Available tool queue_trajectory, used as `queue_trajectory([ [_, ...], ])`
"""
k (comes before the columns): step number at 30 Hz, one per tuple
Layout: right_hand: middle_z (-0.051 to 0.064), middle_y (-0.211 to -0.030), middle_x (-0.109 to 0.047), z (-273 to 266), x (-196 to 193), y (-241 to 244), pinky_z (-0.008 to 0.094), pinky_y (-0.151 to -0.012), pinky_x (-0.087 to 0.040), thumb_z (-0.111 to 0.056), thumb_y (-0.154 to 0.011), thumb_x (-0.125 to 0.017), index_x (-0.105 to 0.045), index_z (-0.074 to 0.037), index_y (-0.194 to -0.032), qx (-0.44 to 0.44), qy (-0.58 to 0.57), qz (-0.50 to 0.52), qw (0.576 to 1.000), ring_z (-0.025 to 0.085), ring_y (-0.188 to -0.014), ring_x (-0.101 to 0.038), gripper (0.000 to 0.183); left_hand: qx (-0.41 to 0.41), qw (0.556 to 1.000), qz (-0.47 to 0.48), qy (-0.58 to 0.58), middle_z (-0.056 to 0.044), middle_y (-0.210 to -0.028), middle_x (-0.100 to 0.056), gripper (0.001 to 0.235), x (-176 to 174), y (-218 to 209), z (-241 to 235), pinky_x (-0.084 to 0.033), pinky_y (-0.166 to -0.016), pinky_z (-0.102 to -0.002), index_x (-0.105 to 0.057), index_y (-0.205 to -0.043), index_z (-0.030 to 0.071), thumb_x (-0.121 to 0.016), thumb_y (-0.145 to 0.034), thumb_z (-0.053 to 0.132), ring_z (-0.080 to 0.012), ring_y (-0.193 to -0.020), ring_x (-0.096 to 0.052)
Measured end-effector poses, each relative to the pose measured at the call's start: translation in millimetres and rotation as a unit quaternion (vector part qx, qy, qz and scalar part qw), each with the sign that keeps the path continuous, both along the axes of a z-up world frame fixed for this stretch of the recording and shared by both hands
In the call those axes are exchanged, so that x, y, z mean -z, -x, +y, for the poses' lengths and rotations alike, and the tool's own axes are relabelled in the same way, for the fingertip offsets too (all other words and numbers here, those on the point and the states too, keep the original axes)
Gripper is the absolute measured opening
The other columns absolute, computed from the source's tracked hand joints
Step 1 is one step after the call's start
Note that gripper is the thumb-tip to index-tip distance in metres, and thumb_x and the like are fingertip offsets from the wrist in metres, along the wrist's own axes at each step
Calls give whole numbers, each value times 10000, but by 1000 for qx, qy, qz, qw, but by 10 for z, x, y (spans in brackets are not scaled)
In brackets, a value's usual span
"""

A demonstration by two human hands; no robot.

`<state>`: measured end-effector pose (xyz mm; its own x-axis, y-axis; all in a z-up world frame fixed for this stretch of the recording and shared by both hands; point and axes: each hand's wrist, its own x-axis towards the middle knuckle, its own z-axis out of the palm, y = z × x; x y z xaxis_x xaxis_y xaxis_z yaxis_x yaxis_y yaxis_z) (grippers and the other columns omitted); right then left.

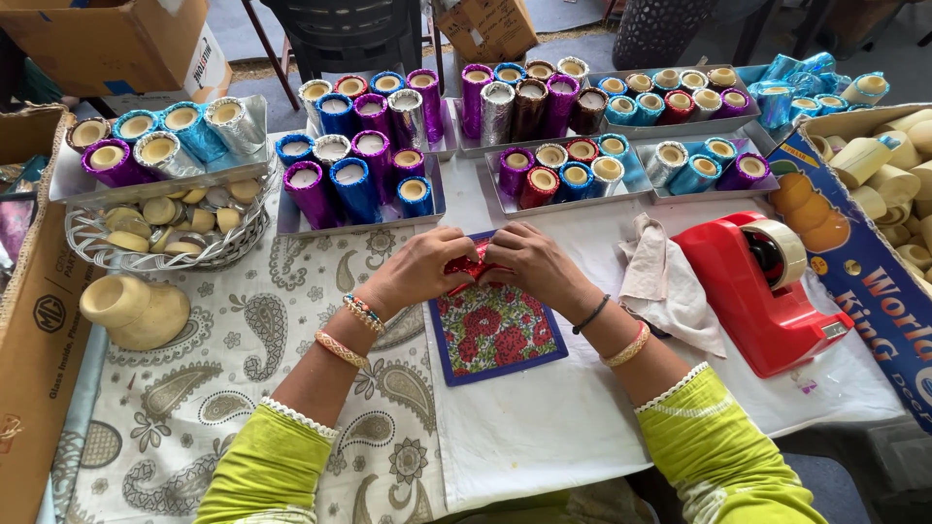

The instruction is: The person wraps a red shiny foil around a cylindrical candle, secures it with tape, and trims the excess foil with scissors. They then place the finished candle into a tray with other decorated candles.

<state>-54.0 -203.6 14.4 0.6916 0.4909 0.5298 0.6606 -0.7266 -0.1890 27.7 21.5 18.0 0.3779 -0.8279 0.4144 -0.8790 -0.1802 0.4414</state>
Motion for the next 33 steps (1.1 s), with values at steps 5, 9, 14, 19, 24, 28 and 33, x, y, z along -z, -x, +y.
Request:
queue_trajectory([
  [5,43,-921,-628,-1,20,4,395,-889,-516,-299,-835,-793,-670,-86,-958,9,26,-27,999,251,-940,-617,275,42,998,-19,46,-105,-1017,-669,271,-80,51,41,-554,-834,-406,-671,-995,43,-822,-791,137,-305,-961,-661],
  [9,32,-913,-624,-5,49,-3,390,-875,-514,-272,-837,-789,-670,-92,-953,7,37,-45,998,239,-928,-614,245,45,996,-62,45,-113,-1021,-679,289,-158,148,40,-537,-869,-423,-669,-1009,29,-809,-797,167,-325,-988,-651],
  [14,39,-894,-603,49,50,20,392,-868,-514,-245,-848,-773,-648,-82,-940,26,49,-64,996,248,-913,-598,225,32,991,-130,13,-125,-976,-667,259,-119,146,20,-521,-907,-430,-646,-970,22,-770,-855,217,-327,-990,-646],
  [19,33,-892,-596,34,70,14,388,-881,-518,-230,-875,-761,-635,-84,-949,38,67,-77,994,244,-907,-588,207,21,987,-160,15,-121,-963,-669,225,-72,143,4,-519,-931,-415,-632,-937,28,-732,-877,220,-313,-1003,-648],
  [24,48,-842,-608,-119,-2,-46,383,-799,-538,-252,-884,-777,-654,-80,-854,-18,31,-46,998,236,-851,-610,214,17,982,-191,1,-110,-948,-666,175,-67,148,-1,-520,-944,-409,-640,-955,39,-700,-908,197,-290,-999,-652],
  [28,59,-752,-640,-320,-221,54,387,-683,-534,-244,-876,-813,-663,-63,-762,10,-3,-30,999,236,-745,-631,262,16,980,-200,3,-109,-965,-669,176,-1,119,1,-521,-941,-400,-626,-921,39,-695,-915,201,-285,-1006,-652],
  [33,80,-848,-721,-592,-576,501,306,-656,-542,-127,-949,-814,-712,-35,-873,170,-160,-111,966,186,-746,-698,157,13,981,-194,-2,-88,-934,-663,152,42,101,-6,-522,-936,-391,-627,-905,57,-684,-944,193,-263,-982,-648],
])
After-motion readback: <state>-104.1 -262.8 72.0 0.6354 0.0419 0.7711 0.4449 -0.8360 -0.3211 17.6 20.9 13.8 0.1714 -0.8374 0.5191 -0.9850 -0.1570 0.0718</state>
